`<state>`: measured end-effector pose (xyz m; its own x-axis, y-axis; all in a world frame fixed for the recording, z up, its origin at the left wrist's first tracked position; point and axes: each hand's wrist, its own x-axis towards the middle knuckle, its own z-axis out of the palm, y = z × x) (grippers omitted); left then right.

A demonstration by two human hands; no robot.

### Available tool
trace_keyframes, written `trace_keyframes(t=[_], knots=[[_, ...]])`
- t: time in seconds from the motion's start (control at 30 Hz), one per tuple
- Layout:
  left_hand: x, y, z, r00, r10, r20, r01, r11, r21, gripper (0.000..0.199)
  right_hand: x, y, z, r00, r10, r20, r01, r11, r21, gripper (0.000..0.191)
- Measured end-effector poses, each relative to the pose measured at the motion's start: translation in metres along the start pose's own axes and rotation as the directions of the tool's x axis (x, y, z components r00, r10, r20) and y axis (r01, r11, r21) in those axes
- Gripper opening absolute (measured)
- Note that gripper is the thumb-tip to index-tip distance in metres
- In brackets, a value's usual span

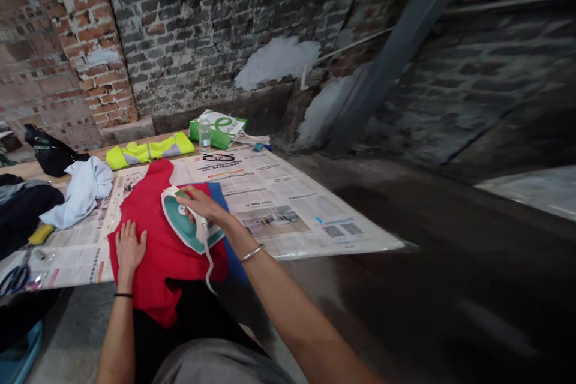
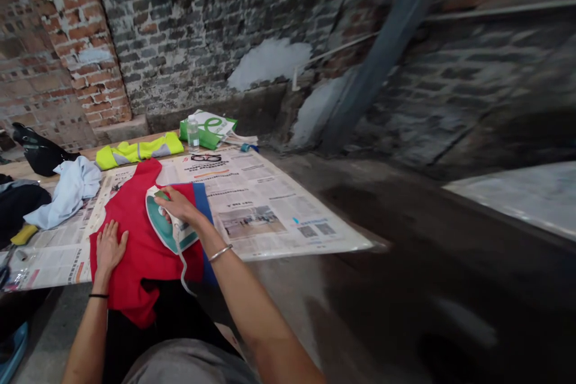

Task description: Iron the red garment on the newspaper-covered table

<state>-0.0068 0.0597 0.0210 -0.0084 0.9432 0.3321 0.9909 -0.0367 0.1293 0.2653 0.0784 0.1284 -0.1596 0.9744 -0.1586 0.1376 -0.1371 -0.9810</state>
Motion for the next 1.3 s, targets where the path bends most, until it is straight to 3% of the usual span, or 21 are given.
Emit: trace_keyframes(t=[0.2, 0.63, 0.93, 1.13, 1.3], knots=[[0.001, 0.000, -0.001, 1.000, -0.003, 0.010, 0.003, 1.000, -0.008, 0.060, 0.003, -0.002, 0.001, 1.000, 0.017, -0.021, -0.017, 1.000, 0.025, 0.048], [0.001, -0.002, 0.003, 1.000, 0.000, -0.004, 0.000, 1.000, 0.005, 0.059, 0.035, -0.009, 0.009, 0.983, 0.030, -0.182, -0.019, 0.998, 0.060, 0.036], [0.000, -0.002, 0.005, 1.000, 0.001, -0.017, -0.001, 1.000, -0.010, 0.058, 0.008, -0.002, 0.002, 1.000, -0.005, -0.030, 0.004, 0.999, -0.033, 0.035], [0.001, -0.003, 0.003, 1.000, 0.007, -0.019, -0.007, 1.000, -0.008, 0.058, 0.000, 0.002, 0.002, 1.000, -0.015, -0.002, 0.015, 1.000, 0.024, 0.048], [0.002, -0.002, 0.001, 1.000, 0.005, -0.002, -0.005, 1.000, -0.001, 0.059, 0.000, -0.003, 0.002, 1.000, 0.006, -0.016, -0.005, 1.000, 0.023, 0.040]])
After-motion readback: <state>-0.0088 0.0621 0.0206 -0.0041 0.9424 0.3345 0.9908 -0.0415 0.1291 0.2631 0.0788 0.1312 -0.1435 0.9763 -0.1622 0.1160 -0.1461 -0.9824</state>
